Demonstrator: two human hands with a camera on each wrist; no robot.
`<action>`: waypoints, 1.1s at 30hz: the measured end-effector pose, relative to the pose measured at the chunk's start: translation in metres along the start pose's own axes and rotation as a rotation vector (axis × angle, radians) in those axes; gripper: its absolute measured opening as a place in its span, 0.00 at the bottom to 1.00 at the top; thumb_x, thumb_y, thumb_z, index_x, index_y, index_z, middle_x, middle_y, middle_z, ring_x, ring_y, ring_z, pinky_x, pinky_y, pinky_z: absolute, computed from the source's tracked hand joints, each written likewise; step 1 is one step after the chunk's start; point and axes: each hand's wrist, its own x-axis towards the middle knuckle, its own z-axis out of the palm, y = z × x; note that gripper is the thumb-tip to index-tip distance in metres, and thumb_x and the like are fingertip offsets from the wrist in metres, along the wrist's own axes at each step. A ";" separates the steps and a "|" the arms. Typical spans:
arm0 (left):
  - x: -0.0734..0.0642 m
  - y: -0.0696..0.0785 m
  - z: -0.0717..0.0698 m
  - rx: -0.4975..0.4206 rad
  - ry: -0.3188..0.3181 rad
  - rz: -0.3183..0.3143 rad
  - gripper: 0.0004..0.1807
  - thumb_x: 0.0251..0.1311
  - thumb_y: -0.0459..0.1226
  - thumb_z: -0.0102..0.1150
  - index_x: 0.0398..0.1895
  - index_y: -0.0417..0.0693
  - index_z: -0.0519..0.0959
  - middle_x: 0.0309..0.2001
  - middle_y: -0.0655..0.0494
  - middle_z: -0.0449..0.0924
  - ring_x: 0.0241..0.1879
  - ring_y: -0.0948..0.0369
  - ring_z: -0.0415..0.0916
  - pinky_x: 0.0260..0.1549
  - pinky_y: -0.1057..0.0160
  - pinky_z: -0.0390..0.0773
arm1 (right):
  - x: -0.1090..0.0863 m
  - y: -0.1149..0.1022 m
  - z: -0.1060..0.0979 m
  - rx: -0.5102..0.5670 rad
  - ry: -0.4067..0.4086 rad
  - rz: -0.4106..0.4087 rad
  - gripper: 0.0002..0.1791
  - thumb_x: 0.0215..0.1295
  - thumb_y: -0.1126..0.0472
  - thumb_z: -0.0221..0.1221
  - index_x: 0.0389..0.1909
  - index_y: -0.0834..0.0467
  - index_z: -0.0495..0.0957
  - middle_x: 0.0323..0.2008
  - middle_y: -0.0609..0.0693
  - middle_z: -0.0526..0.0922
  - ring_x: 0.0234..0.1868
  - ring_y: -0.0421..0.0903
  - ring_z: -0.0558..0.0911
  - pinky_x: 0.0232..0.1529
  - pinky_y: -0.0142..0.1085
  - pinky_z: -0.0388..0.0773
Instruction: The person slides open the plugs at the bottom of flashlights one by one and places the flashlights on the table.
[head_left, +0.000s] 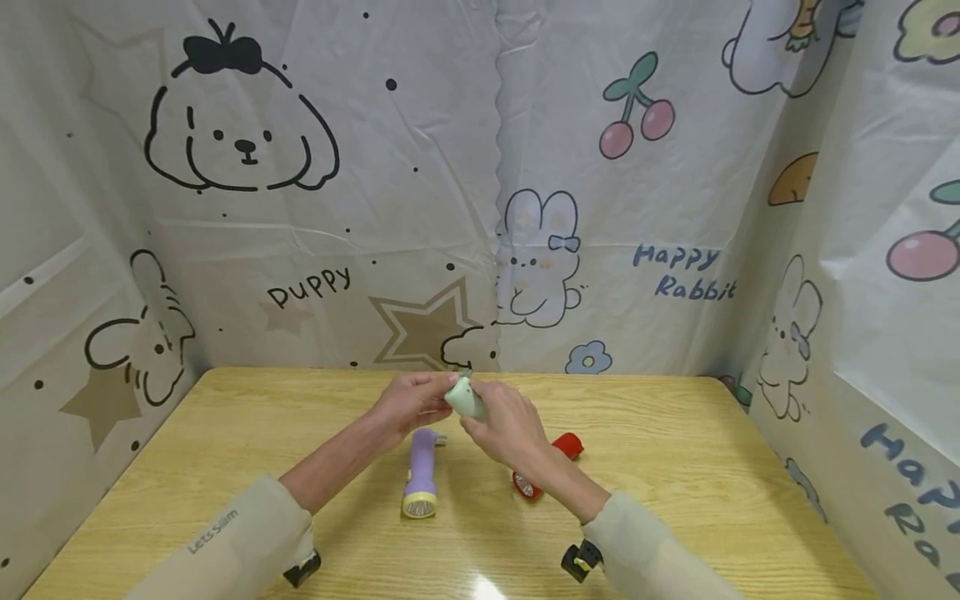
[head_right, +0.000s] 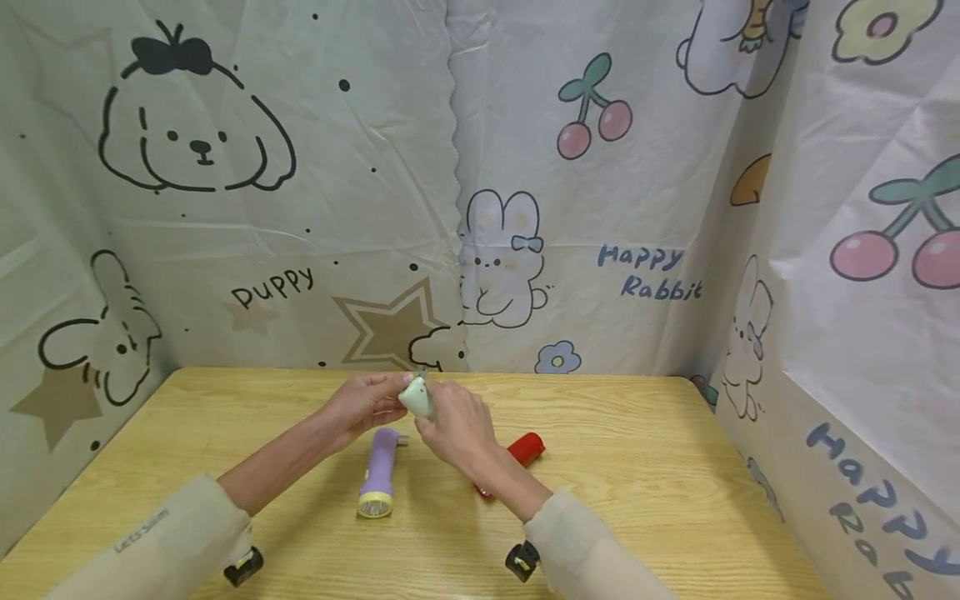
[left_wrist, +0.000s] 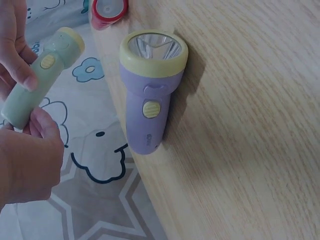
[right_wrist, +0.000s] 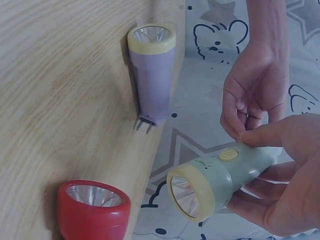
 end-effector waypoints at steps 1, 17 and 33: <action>0.000 -0.001 0.000 -0.001 0.001 0.000 0.22 0.70 0.42 0.61 0.53 0.28 0.77 0.39 0.48 0.81 0.37 0.60 0.80 0.45 0.63 0.82 | 0.000 0.000 0.001 0.000 -0.002 0.000 0.19 0.58 0.62 0.70 0.50 0.58 0.81 0.37 0.50 0.83 0.33 0.45 0.77 0.31 0.38 0.74; -0.002 -0.004 0.006 -0.006 0.022 0.028 0.25 0.70 0.42 0.60 0.56 0.26 0.75 0.47 0.41 0.82 0.43 0.57 0.82 0.51 0.58 0.79 | 0.002 0.005 0.003 -0.022 0.002 0.003 0.19 0.57 0.60 0.72 0.49 0.59 0.82 0.34 0.49 0.82 0.30 0.43 0.76 0.28 0.36 0.73; 0.000 -0.009 0.005 0.041 -0.034 0.064 0.19 0.67 0.40 0.63 0.49 0.30 0.79 0.53 0.41 0.80 0.48 0.54 0.81 0.53 0.58 0.78 | 0.003 0.005 0.006 -0.030 0.010 0.020 0.19 0.56 0.57 0.73 0.48 0.58 0.83 0.32 0.48 0.81 0.27 0.43 0.74 0.23 0.34 0.69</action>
